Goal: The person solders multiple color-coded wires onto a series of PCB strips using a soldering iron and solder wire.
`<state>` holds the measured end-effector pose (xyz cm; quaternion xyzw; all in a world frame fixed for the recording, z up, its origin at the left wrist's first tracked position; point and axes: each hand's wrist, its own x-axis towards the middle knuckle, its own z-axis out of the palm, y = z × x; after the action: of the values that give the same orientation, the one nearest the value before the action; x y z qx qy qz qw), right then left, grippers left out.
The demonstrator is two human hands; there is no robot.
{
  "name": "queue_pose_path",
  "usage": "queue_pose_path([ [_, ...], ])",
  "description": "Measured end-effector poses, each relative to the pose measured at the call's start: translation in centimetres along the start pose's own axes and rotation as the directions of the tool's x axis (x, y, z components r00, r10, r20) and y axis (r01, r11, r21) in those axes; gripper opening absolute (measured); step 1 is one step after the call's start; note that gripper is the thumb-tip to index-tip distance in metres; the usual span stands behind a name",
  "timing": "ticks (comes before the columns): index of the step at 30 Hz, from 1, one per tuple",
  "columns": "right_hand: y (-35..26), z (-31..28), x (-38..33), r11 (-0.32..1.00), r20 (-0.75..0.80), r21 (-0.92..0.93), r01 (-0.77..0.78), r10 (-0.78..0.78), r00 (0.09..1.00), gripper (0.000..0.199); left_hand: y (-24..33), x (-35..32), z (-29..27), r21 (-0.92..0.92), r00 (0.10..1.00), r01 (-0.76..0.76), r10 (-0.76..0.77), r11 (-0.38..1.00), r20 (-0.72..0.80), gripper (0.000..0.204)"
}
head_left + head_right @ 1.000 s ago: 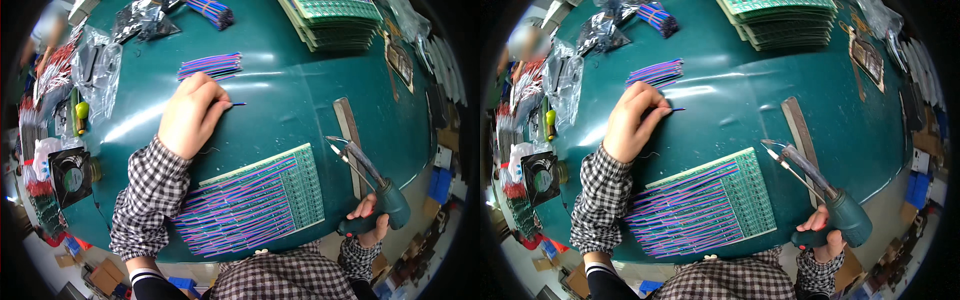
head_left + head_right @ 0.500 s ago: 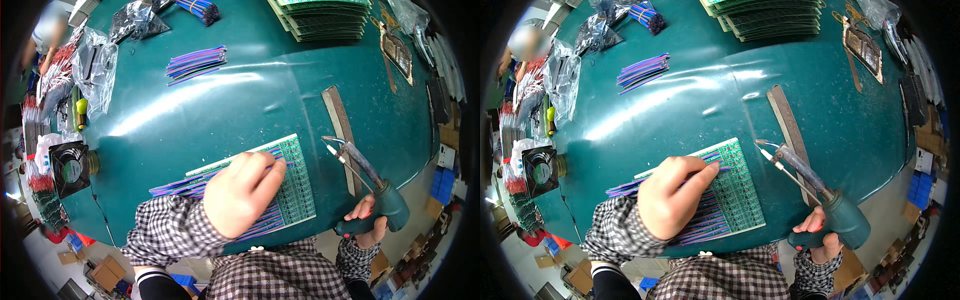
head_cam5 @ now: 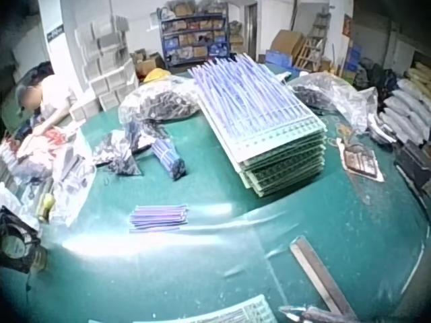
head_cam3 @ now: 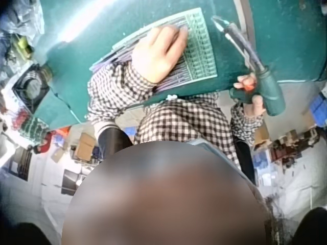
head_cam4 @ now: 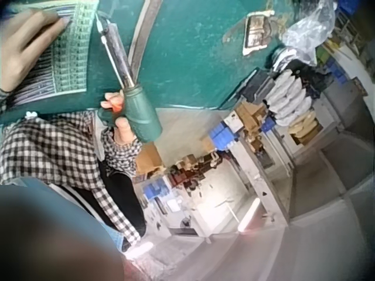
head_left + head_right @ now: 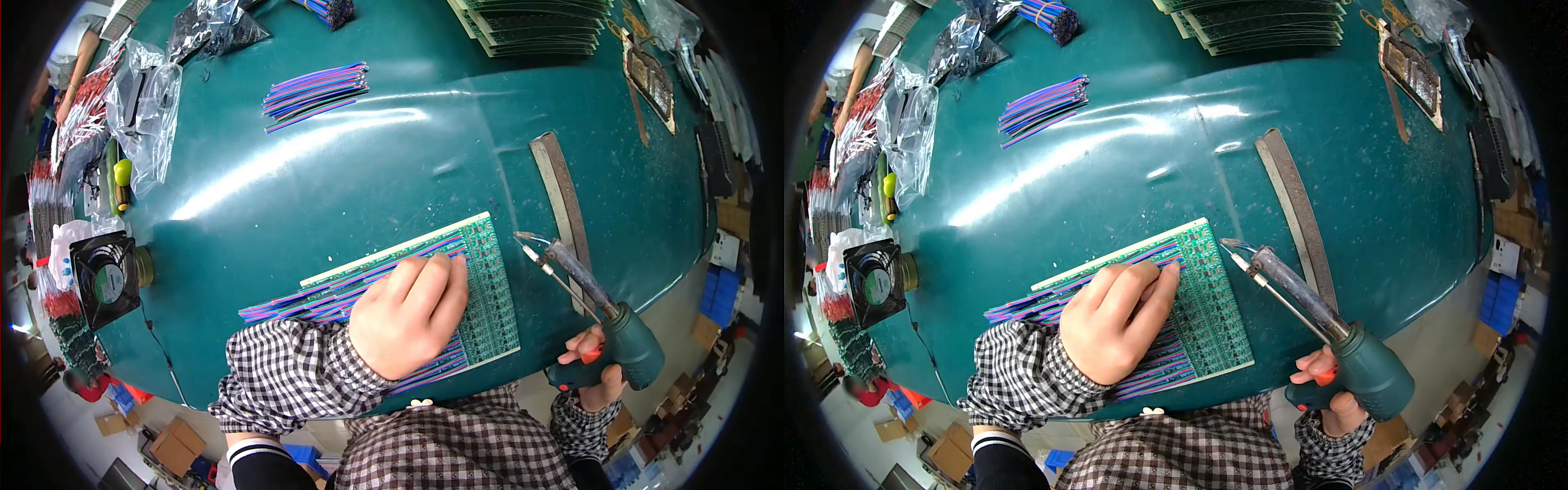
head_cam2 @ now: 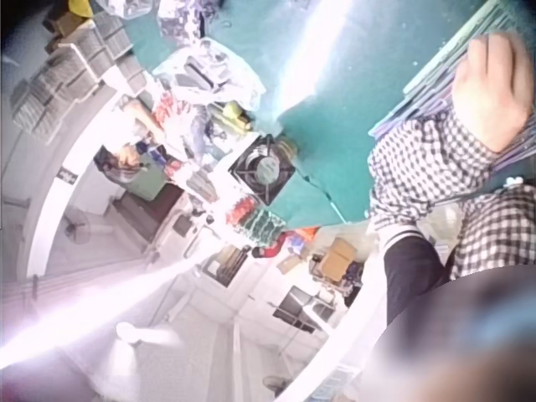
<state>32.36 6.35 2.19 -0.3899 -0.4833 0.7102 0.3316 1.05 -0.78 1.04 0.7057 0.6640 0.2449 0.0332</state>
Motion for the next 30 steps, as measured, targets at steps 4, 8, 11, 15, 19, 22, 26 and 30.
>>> queue_pose_path([
  [4,-0.4,0.0,-0.5,0.993,0.024,-0.109,-0.049,0.052,0.998,0.081,0.0,-0.1,0.0,-0.013,1.0,0.022,-0.022,1.0,0.008,0.04],
  [8,-0.7,0.8,-0.9,0.968,-0.005,-0.246,-0.054,0.055,0.998,0.084,-0.4,0.1,-0.2,-0.056,1.0,0.026,-0.026,0.998,0.008,0.04],
  [11,-1.0,1.2,-0.7,0.875,-0.016,-0.483,-0.027,0.022,1.0,0.067,-0.3,0.1,-0.3,-0.056,1.0,0.027,-0.026,0.998,0.014,0.04],
  [15,-1.4,2.9,0.2,0.766,0.013,-0.64,0.063,-0.071,0.997,0.062,-0.3,0.1,0.0,-0.069,0.999,0.032,-0.031,0.997,0.008,0.04],
  [19,-0.9,1.7,-0.7,0.685,0.056,-0.725,0.071,-0.044,0.997,0.066,-0.3,0.0,-0.1,-0.085,0.999,0.044,-0.044,0.995,0.011,0.04],
  [22,-0.5,1.6,-1.4,0.676,-0.022,-0.736,0.028,-0.066,0.998,0.071,-0.3,0.1,-0.2,-0.089,0.999,0.047,-0.046,0.995,0.016,0.04],
  [26,-0.1,1.3,-1.6,0.677,-0.003,-0.736,0.022,-0.036,0.999,0.074,-0.3,0.1,-0.3,-0.081,0.999,0.05,-0.048,0.995,0.018,0.041],
  [30,0.1,1.2,-1.6,0.67,-0.018,-0.742,0.026,-0.059,0.998,0.075,-0.3,0.1,-0.2,-0.076,0.999,0.047,-0.046,0.996,0.015,0.041],
])
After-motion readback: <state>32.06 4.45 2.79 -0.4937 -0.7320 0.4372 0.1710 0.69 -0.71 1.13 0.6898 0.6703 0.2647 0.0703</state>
